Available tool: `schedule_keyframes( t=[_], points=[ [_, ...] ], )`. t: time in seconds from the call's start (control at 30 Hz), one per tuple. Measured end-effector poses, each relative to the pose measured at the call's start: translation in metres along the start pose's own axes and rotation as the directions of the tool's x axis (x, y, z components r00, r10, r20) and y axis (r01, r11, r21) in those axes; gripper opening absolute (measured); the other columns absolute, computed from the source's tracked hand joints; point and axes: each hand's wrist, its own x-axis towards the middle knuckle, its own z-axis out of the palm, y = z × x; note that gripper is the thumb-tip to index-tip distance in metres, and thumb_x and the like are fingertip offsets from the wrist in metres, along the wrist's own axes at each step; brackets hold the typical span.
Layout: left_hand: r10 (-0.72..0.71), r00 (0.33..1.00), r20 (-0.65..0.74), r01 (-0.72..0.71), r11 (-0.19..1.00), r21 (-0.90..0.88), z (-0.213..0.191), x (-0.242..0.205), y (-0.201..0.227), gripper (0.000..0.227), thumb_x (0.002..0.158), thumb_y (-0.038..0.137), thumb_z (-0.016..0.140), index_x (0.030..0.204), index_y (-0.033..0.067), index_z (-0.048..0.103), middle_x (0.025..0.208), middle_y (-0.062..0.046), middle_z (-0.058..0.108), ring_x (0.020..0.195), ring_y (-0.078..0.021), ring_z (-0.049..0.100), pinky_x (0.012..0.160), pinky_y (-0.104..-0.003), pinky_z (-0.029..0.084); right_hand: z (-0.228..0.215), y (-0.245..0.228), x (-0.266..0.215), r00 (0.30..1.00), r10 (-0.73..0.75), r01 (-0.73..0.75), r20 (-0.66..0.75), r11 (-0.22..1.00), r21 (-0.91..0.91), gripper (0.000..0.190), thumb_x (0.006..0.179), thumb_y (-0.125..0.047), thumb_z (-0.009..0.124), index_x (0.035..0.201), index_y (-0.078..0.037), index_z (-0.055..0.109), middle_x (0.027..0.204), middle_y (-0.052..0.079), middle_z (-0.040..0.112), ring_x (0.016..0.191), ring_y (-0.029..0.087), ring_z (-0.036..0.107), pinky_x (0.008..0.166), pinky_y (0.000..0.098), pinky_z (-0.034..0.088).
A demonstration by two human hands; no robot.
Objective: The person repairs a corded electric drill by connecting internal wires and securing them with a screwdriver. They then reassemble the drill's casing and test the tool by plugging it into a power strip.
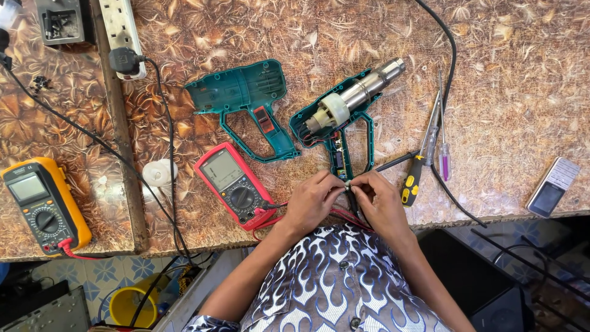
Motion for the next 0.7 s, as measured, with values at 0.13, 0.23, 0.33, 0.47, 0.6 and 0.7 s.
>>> schedule_keyframes(
  t=[0.13, 0.23, 0.33, 0.47, 0.6, 0.7],
  points=[
    [-0.011, 1.0, 0.004, 0.011, 1.0, 0.005, 0.003, -0.001, -0.003, 0.008, 0.094, 0.023, 0.069, 0.101, 0.0182, 0.069, 0.081, -0.003, 0.06, 0.076, -0.0288, 0.07, 0.069, -0.039, 0.057, 0.001, 0.005, -0.002, 1.0, 0.013, -0.013, -0.002, 1.0, 0.005, 0.01, 0.092, -0.002, 0.071, 0.101, -0.003, 0.074, 0.082, 0.012, 0.067, 0.066, 0.021, 0.066, 0.055, 0.0305, 0.052],
    [0.006, 1.0, -0.008, -0.006, 1.0, 0.0, -0.001, 0.002, -0.001, 0.008, 0.094, 0.019, 0.069, 0.101, 0.0172, 0.069, 0.081, -0.002, 0.06, 0.075, -0.0275, 0.07, 0.068, -0.038, 0.057, 0.003, 0.003, -0.002, 0.999, 0.034, -0.034, -0.025, 0.999, -0.016, 0.009, 0.092, -0.005, 0.072, 0.101, -0.005, 0.075, 0.082, 0.01, 0.069, 0.068, 0.021, 0.067, 0.055, 0.0306, 0.053],
    [0.012, 1.0, 0.01, -0.012, 1.0, -0.007, -0.001, 0.002, -0.002, 0.007, 0.094, 0.018, 0.068, 0.101, 0.0168, 0.07, 0.08, -0.002, 0.059, 0.074, -0.0265, 0.07, 0.067, -0.037, 0.057, 0.006, -0.004, -0.002, 0.994, 0.089, -0.09, -0.056, 0.996, -0.016, 0.009, 0.092, -0.005, 0.072, 0.101, -0.004, 0.075, 0.08, 0.011, 0.069, 0.067, 0.02, 0.065, 0.056, 0.0306, 0.052],
    [0.042, 0.999, -0.014, -0.041, 0.997, 0.062, 0.0, 0.005, -0.002, 0.005, 0.093, 0.02, 0.069, 0.098, 0.0189, 0.069, 0.078, -0.001, 0.058, 0.074, -0.0244, 0.069, 0.067, -0.035, 0.057, 0.007, -0.015, -0.001, 0.987, 0.148, -0.154, -0.064, 0.983, -0.095, 0.008, 0.092, -0.007, 0.073, 0.1, -0.004, 0.075, 0.078, 0.013, 0.07, 0.066, 0.023, 0.068, 0.053, 0.032, 0.052],
    [0.055, 0.998, -0.02, -0.054, 0.998, 0.026, -0.004, 0.007, -0.001, 0.005, 0.092, 0.016, 0.069, 0.096, 0.0156, 0.068, 0.079, -0.002, 0.058, 0.073, -0.0258, 0.069, 0.065, -0.036, 0.058, 0.006, -0.017, 0.003, 0.964, 0.261, -0.266, -0.058, 0.958, -0.107, 0.008, 0.091, -0.009, 0.073, 0.097, -0.004, 0.075, 0.07, 0.014, 0.069, 0.057, 0.024, 0.066, 0.048, 0.033, 0.05],
    [0.056, 0.998, -0.008, -0.056, 0.998, 0.01, -0.008, 0.01, -0.001, 0.004, 0.092, 0.016, 0.069, 0.096, 0.0161, 0.068, 0.079, -0.001, 0.057, 0.073, -0.0246, 0.069, 0.065, -0.035, 0.057, 0.007, -0.014, 0.007, 0.945, 0.322, -0.325, -0.057, 0.945, -0.05, 0.007, 0.091, -0.007, 0.07, 0.095, -0.003, 0.073, 0.065, 0.011, 0.067, 0.051, 0.019, 0.061, 0.046, 0.0316, 0.049]
  ],
)
